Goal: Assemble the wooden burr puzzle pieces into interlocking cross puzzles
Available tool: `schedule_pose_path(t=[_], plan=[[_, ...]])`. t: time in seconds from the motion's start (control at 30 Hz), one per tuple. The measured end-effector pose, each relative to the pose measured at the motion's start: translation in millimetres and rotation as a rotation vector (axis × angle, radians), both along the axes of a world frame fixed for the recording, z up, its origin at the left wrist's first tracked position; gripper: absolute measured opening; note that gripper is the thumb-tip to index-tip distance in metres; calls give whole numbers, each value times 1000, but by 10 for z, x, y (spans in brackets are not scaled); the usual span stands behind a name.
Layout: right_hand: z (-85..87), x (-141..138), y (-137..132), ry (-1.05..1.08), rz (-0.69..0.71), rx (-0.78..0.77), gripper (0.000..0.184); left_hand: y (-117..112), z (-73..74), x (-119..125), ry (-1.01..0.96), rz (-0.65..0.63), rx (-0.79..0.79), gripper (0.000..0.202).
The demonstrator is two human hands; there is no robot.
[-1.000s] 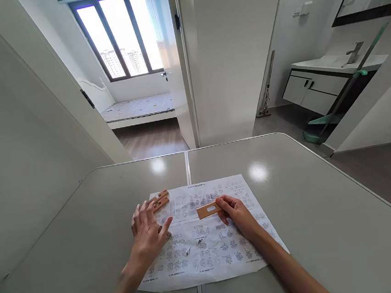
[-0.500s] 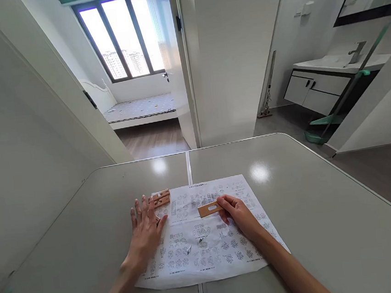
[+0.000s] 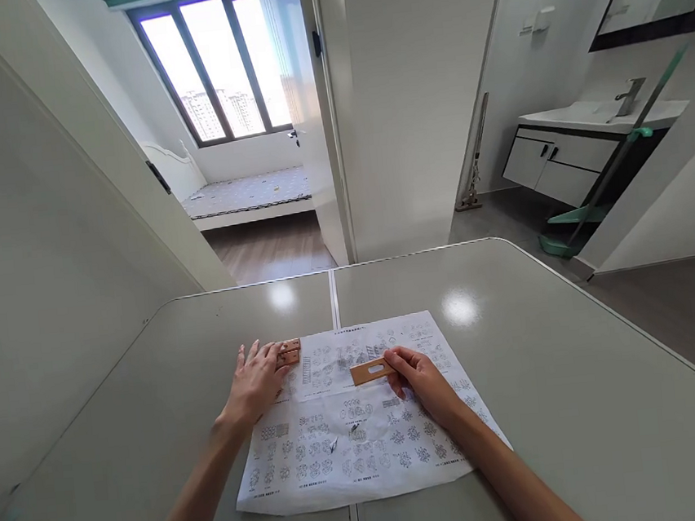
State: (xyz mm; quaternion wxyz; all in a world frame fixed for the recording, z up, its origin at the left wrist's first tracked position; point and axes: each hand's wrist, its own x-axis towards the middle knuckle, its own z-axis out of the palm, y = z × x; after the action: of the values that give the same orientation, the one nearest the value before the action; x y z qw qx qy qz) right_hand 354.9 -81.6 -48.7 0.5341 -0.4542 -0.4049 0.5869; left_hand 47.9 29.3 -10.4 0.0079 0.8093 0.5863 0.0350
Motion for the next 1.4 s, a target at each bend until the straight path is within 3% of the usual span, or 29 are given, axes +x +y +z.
schedule_pose_path(t=[0.17, 0.3, 0.6, 0.8, 1.03, 1.2, 1.4], plan=[[-19, -3, 1, -5, 12, -10, 46, 52, 152, 28, -73, -65, -21, 35], [-32, 1, -1, 27, 13, -12, 45, 15, 127, 185, -140, -120, -49, 41], [-36, 22, 6, 148, -17, -57, 44, -512, 10, 595, -341, -327, -242, 56], [-5, 12, 3, 158, -24, -49, 43, -631, 26, 625, -330, -191, -195, 27], [-36, 9, 16, 138, -26, -47, 44, -607, -23, 578, -378, -194, -277, 21], [12, -18, 11, 154, -14, -24, 40, -638, -43, 610, -665, -167, -297, 28], [44, -57, -4, 90, -32, -9, 50, -711, -118, 730, -1170, -161, -544, 41]])
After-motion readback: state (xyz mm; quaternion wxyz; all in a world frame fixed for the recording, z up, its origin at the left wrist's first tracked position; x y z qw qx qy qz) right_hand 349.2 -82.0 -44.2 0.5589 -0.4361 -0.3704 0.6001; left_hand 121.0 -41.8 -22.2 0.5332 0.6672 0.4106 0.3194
